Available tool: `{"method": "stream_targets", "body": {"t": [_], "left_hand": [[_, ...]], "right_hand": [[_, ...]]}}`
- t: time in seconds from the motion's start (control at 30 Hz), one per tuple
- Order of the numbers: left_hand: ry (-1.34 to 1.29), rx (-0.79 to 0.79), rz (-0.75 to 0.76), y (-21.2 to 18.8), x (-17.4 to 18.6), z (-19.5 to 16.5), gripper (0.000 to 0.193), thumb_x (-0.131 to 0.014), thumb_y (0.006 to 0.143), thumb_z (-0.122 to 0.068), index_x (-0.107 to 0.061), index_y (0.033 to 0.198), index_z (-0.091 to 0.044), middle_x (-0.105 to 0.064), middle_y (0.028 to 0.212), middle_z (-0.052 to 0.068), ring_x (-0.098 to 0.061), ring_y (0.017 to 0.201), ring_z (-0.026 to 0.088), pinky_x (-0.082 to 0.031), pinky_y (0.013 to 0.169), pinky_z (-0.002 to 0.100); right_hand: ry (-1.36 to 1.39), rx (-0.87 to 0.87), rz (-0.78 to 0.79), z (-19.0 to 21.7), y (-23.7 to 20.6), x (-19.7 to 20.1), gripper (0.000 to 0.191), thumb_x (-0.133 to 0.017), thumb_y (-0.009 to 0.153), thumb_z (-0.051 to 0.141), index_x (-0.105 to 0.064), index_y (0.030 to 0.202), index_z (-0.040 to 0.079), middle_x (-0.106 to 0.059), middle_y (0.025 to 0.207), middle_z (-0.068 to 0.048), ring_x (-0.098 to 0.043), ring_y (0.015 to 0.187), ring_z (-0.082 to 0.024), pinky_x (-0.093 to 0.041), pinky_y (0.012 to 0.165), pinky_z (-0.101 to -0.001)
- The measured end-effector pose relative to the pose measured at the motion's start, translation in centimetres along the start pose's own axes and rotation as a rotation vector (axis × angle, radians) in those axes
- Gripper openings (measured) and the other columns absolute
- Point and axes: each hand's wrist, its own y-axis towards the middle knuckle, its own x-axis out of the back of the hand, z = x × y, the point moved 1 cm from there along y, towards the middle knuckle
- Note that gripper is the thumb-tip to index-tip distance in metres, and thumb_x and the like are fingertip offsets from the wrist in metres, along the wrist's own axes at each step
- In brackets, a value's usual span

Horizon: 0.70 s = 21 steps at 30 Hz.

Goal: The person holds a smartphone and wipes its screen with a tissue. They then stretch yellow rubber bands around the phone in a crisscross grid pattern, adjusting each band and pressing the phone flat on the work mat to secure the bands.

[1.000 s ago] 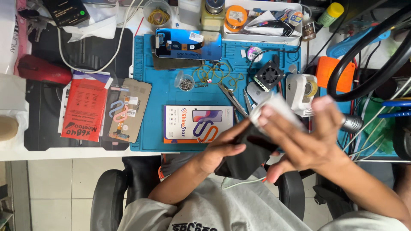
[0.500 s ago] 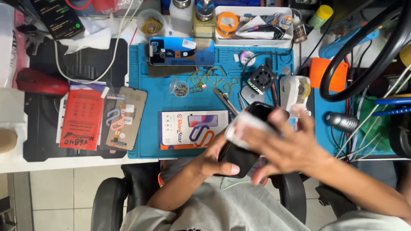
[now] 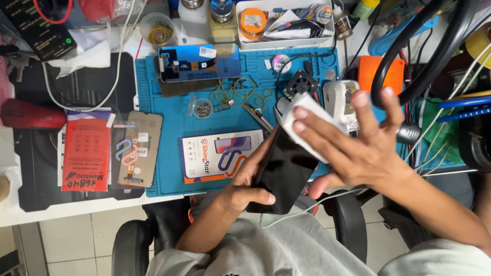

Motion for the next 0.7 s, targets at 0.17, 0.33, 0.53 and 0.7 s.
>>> {"method": "stream_targets", "body": {"t": [0.17,0.33,0.53,0.7], "left_hand": [[-0.089,0.009,-0.048,0.8,-1.4,-2.2,0.127,-0.07,0.06,-0.009,-0.009,0.171,-0.005,-0.035,0.168,0.018,-0.038,0.155,0.029,-0.03,0.129,0.041],[-0.276,0.041,-0.032,1.9,-1.4,-1.4,0.128,-0.066,0.055,-0.006,-0.006,0.168,-0.008,-0.036,0.163,0.016,-0.045,0.145,0.031,-0.043,0.116,0.046],[-0.324,-0.063,-0.168,3.2,-1.0,-0.5,0.128,-0.064,0.054,-0.005,-0.011,0.17,-0.005,-0.041,0.159,0.017,-0.047,0.142,0.029,-0.037,0.122,0.037],[-0.25,0.023,-0.088,2.5,-1.2,-0.3,0.127,-0.065,0.054,-0.006,-0.012,0.17,-0.003,-0.043,0.158,0.015,-0.048,0.143,0.026,-0.038,0.122,0.036]], "right_hand": [[0.062,-0.065,-0.005,-0.1,-2.0,-0.3,0.096,-0.013,0.107,0.078,-0.073,0.137,0.01,-0.077,0.138,-0.005,-0.026,0.149,-0.052,-0.015,0.12,-0.0654],[0.062,-0.151,-0.025,1.6,-4.3,-1.5,0.104,-0.013,0.1,0.082,-0.08,0.13,0.008,-0.076,0.134,-0.007,-0.026,0.146,-0.052,-0.016,0.119,-0.0641],[0.239,0.066,-0.047,3.4,-2.6,-1.2,0.097,-0.016,0.1,0.085,-0.078,0.127,0.016,-0.074,0.131,0.003,-0.032,0.146,-0.037,-0.017,0.121,-0.0612],[0.099,-0.033,-0.06,0.1,-0.7,0.2,0.099,-0.016,0.106,0.081,-0.08,0.133,0.011,-0.075,0.135,0.0,-0.033,0.144,-0.043,-0.017,0.121,-0.0598]]}}
